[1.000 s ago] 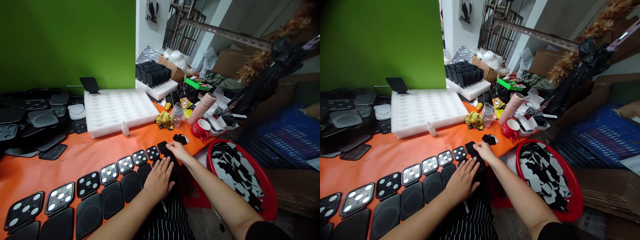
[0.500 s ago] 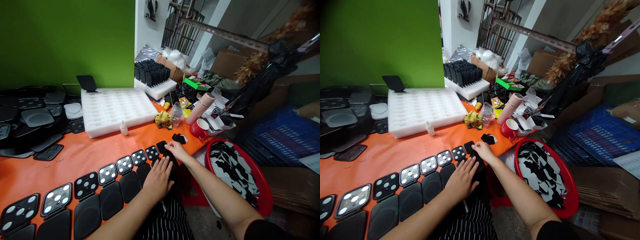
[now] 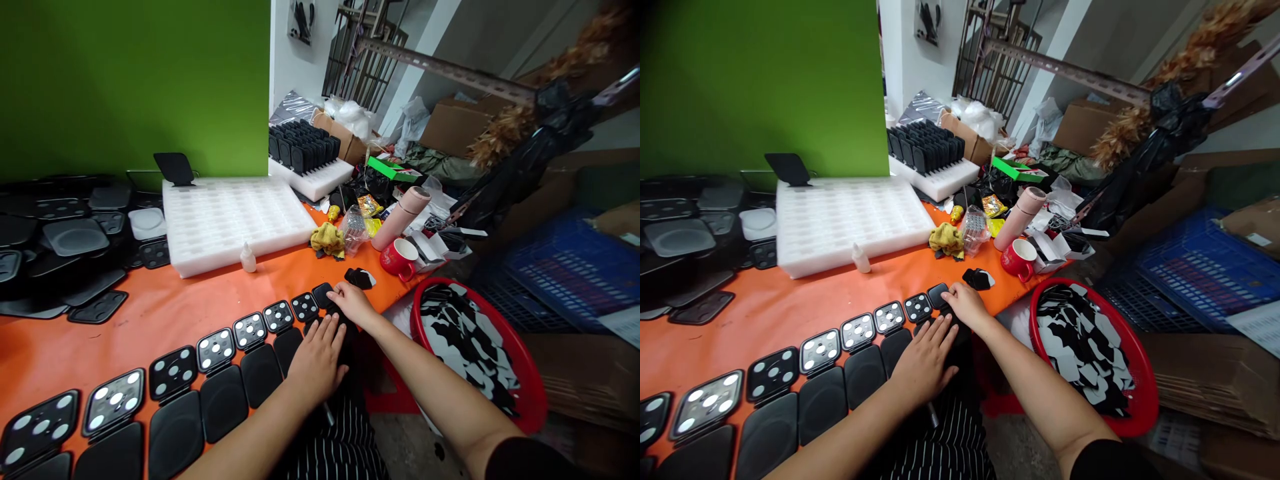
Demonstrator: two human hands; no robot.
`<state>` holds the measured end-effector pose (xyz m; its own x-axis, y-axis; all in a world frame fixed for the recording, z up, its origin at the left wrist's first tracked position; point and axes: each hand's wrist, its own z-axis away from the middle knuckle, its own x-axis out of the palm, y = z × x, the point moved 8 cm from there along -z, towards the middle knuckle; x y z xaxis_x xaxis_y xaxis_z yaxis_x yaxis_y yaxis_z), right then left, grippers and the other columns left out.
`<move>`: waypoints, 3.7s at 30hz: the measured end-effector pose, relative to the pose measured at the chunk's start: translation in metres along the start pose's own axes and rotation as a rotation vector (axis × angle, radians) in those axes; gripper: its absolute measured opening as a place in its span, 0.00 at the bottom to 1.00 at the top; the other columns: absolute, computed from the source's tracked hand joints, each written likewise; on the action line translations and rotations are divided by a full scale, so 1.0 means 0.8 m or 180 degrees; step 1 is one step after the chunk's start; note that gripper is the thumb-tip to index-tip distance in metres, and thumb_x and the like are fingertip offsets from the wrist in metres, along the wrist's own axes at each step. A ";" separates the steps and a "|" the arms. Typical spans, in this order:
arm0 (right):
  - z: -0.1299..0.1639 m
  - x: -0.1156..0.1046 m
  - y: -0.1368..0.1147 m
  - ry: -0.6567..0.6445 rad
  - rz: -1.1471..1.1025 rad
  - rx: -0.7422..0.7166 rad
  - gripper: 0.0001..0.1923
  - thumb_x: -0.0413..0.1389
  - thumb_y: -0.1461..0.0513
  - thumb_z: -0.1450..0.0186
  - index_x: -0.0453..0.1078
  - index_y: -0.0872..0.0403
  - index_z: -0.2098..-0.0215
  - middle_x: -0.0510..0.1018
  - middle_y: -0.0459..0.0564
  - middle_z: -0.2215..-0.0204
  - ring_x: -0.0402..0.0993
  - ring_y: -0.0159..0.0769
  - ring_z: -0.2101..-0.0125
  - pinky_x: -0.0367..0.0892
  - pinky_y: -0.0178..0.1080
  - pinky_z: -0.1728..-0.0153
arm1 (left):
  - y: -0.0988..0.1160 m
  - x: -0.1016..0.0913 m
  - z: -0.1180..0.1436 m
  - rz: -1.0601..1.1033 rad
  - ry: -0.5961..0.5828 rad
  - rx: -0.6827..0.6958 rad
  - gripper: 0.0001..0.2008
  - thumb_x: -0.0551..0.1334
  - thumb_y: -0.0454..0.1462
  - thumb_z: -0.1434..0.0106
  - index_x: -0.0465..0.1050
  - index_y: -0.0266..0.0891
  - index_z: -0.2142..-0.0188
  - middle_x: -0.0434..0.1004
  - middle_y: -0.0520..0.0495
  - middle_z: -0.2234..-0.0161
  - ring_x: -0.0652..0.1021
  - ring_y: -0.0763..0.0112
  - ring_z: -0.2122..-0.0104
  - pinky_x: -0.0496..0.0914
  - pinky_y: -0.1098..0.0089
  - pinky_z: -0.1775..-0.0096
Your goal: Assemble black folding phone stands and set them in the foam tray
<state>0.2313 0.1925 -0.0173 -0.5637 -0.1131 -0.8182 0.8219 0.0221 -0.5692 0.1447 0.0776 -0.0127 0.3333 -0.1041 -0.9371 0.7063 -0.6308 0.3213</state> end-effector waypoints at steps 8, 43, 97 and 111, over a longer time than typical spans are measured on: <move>0.000 0.003 0.002 0.0097 0.0261 0.0108 0.13 0.51 0.56 0.40 0.61 0.54 0.78 0.68 0.44 0.79 0.61 0.29 0.77 0.51 0.32 0.76 | 0.000 0.000 0.000 0.0002 0.0032 -0.0021 0.33 0.54 0.48 0.43 0.50 0.36 0.41 0.47 0.38 0.39 0.51 0.56 0.41 0.47 0.56 0.43; 0.001 0.003 0.004 0.0178 0.0190 -0.0001 0.15 0.52 0.52 0.41 0.61 0.54 0.78 0.67 0.42 0.80 0.61 0.28 0.78 0.49 0.31 0.77 | -0.001 0.003 0.000 -0.0016 0.0039 0.0011 0.33 0.54 0.47 0.42 0.49 0.36 0.41 0.46 0.38 0.39 0.51 0.57 0.41 0.46 0.56 0.43; 0.001 0.001 -0.012 0.0055 0.0966 -0.0071 0.16 0.50 0.50 0.39 0.64 0.54 0.74 0.70 0.45 0.76 0.65 0.32 0.74 0.52 0.33 0.75 | 0.001 0.000 0.000 -0.0158 0.0009 -0.0022 0.32 0.54 0.45 0.42 0.50 0.35 0.41 0.47 0.39 0.39 0.51 0.57 0.41 0.45 0.57 0.43; 0.019 -0.021 -0.033 0.0153 0.1102 -0.0666 0.14 0.44 0.58 0.34 0.69 0.55 0.62 0.74 0.53 0.64 0.70 0.36 0.62 0.62 0.37 0.61 | 0.002 0.000 -0.002 -0.0183 -0.0030 -0.0014 0.31 0.53 0.44 0.41 0.50 0.35 0.41 0.47 0.39 0.39 0.50 0.57 0.40 0.46 0.57 0.43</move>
<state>0.2206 0.1789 0.0129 -0.2638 -0.0170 -0.9644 0.9321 0.2528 -0.2594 0.1467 0.0776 -0.0125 0.2863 -0.0750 -0.9552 0.7269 -0.6324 0.2676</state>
